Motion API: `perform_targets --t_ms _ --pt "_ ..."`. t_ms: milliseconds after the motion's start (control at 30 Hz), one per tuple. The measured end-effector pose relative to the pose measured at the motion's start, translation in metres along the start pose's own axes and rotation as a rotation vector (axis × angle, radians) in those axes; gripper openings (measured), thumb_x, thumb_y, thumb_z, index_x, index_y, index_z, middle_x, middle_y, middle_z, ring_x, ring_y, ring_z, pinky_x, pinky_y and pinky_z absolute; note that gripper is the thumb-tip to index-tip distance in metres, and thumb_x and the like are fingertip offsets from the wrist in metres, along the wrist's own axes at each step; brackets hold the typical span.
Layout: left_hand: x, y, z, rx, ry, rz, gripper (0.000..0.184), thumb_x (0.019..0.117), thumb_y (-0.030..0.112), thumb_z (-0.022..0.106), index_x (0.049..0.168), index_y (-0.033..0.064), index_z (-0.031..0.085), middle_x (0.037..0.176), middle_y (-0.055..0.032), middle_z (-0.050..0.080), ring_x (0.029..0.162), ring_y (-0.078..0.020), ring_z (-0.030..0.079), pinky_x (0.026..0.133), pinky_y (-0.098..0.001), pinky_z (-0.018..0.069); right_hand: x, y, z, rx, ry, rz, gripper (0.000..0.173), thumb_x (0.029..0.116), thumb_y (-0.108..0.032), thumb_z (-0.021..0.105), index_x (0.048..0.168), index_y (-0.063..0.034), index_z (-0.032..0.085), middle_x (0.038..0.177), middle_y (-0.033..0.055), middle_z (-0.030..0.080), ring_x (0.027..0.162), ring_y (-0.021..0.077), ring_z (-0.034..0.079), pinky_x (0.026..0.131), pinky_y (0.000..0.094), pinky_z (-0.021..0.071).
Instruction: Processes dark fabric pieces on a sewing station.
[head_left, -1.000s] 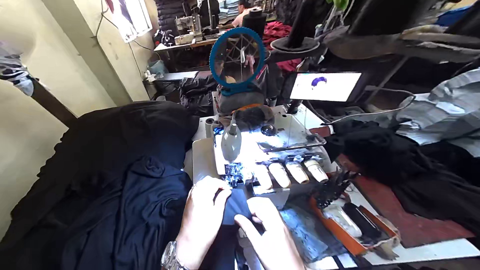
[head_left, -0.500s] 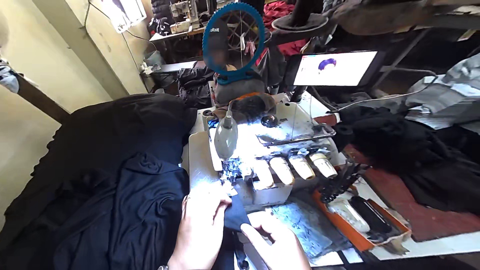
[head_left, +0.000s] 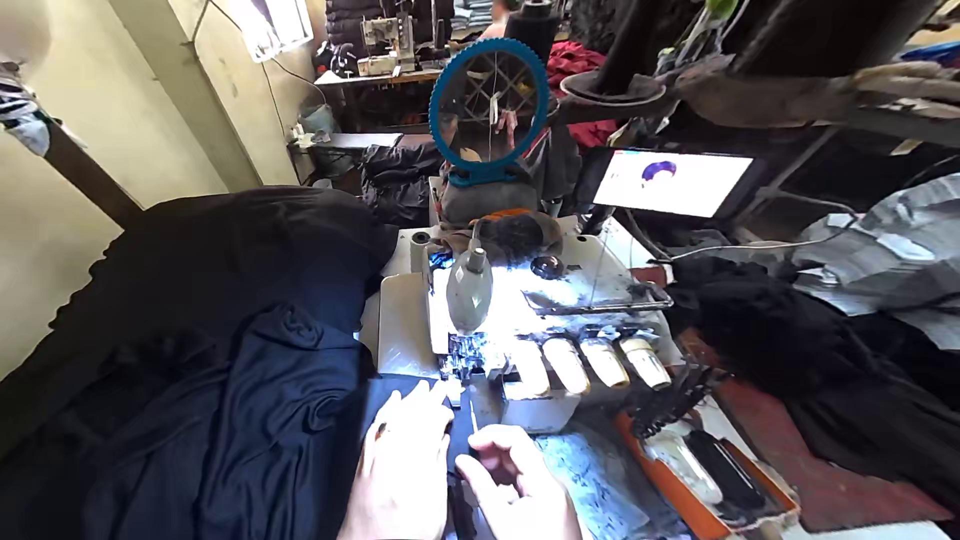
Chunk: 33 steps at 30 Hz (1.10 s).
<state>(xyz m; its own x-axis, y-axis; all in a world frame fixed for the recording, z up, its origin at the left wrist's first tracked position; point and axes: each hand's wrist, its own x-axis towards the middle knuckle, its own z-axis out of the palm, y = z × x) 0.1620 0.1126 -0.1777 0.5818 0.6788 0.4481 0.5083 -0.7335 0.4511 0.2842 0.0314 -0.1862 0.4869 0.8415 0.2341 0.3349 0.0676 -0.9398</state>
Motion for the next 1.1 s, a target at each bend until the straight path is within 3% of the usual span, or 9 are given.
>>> perform_targets --t_ms 200,400,500,600,767,867,933,1000,1100 --pt "0.007 -0.015 -0.010 -0.051 -0.071 0.032 0.031 0.1021 0.015 0.052 0.126 0.0052 0.068 0.135 -0.0072 0.068 0.132 -0.0209 0.060 0.117 -0.0458 0.0393 -0.005 0.004 0.007 -0.205 0.002 -0.149 0.022 0.0939 -0.006 0.067 0.112 0.0008 0.077 0.104 0.0127 0.077 0.091 0.0173 0.074 0.087 0.0312 0.0592" --pt "0.044 -0.034 -0.018 -0.125 -0.217 -0.059 0.030 0.1027 0.020 0.047 0.121 0.0077 0.068 0.135 -0.0084 0.067 0.134 -0.0212 0.057 0.116 -0.0418 0.0413 -0.003 -0.020 0.020 -0.442 -0.068 -0.114 0.034 0.0964 -0.016 0.064 0.126 -0.0017 0.073 0.097 0.0111 0.078 0.079 0.0246 0.075 0.073 0.0432 0.0612" --pt "0.071 -0.043 -0.019 -0.132 -0.136 -0.157 0.029 0.1042 0.022 0.049 0.121 0.0084 0.070 0.123 -0.0088 0.070 0.119 -0.0187 0.065 0.104 -0.0374 0.0504 -0.003 -0.029 0.027 -0.510 -0.100 -0.089 0.036 0.0978 -0.019 0.062 0.128 -0.0022 0.071 0.088 0.0102 0.077 0.076 0.0253 0.075 0.069 0.0450 0.0606" --pt "0.080 -0.052 -0.009 0.038 -0.044 -0.230 0.026 0.0988 0.027 0.063 0.114 0.0094 0.073 0.113 -0.0105 0.070 0.111 -0.0294 0.065 0.097 -0.0530 0.0500 -0.004 -0.030 0.023 -0.442 -0.160 -0.048 0.037 0.0989 -0.019 0.062 0.130 -0.0022 0.069 0.090 0.0106 0.077 0.075 0.0238 0.073 0.070 0.0448 0.0603" --pt "0.051 -0.063 -0.010 0.024 0.200 -0.230 0.015 0.0937 0.023 0.066 0.092 0.0104 0.075 0.092 -0.0033 0.070 0.089 -0.0217 0.068 0.083 -0.0471 0.0550 0.005 -0.029 0.002 -0.294 -0.177 -0.004 0.024 0.0979 -0.012 0.062 0.116 0.0001 0.071 0.085 0.0091 0.073 0.071 0.0181 0.069 0.069 0.0383 0.0589" --pt "0.024 -0.050 -0.024 -0.035 0.303 -0.208 0.016 0.0924 0.023 0.063 0.092 0.0108 0.074 0.090 -0.0010 0.068 0.082 -0.0116 0.065 0.076 -0.0305 0.0548 0.013 -0.030 0.000 -0.226 -0.113 -0.082 0.017 0.0964 -0.008 0.065 0.108 0.0021 0.071 0.091 0.0103 0.072 0.074 0.0121 0.068 0.071 0.0284 0.0587" --pt "0.008 -0.029 -0.036 -0.129 0.262 -0.196 0.013 0.0922 0.017 0.065 0.092 0.0066 0.073 0.091 -0.0040 0.067 0.078 -0.0060 0.062 0.070 -0.0195 0.0534 0.015 -0.029 0.003 -0.164 -0.111 -0.153 0.016 0.0943 -0.004 0.065 0.106 0.0039 0.071 0.103 0.0140 0.071 0.080 0.0099 0.068 0.073 0.0236 0.0579" --pt "-0.003 -0.003 -0.047 -0.250 0.129 -0.221 0.015 0.0944 0.013 0.067 0.095 -0.0009 0.073 0.094 -0.0123 0.067 0.079 -0.0111 0.064 0.071 -0.0219 0.0545 0.016 -0.024 0.003 -0.062 -0.197 -0.217 0.013 0.0925 0.004 0.060 0.103 0.0068 0.069 0.125 0.0226 0.066 0.096 0.0126 0.070 0.084 0.0241 0.0581" --pt "-0.012 0.021 -0.038 -0.349 -0.006 -0.233 0.019 0.0972 0.013 0.064 0.094 -0.0038 0.073 0.093 -0.0175 0.071 0.088 -0.0207 0.069 0.083 -0.0314 0.0562 0.014 -0.015 -0.006 -0.069 -0.281 -0.216 0.012 0.0881 0.009 0.055 0.093 0.0090 0.066 0.106 0.0222 0.067 0.094 0.0195 0.068 0.084 0.0310 0.0567"
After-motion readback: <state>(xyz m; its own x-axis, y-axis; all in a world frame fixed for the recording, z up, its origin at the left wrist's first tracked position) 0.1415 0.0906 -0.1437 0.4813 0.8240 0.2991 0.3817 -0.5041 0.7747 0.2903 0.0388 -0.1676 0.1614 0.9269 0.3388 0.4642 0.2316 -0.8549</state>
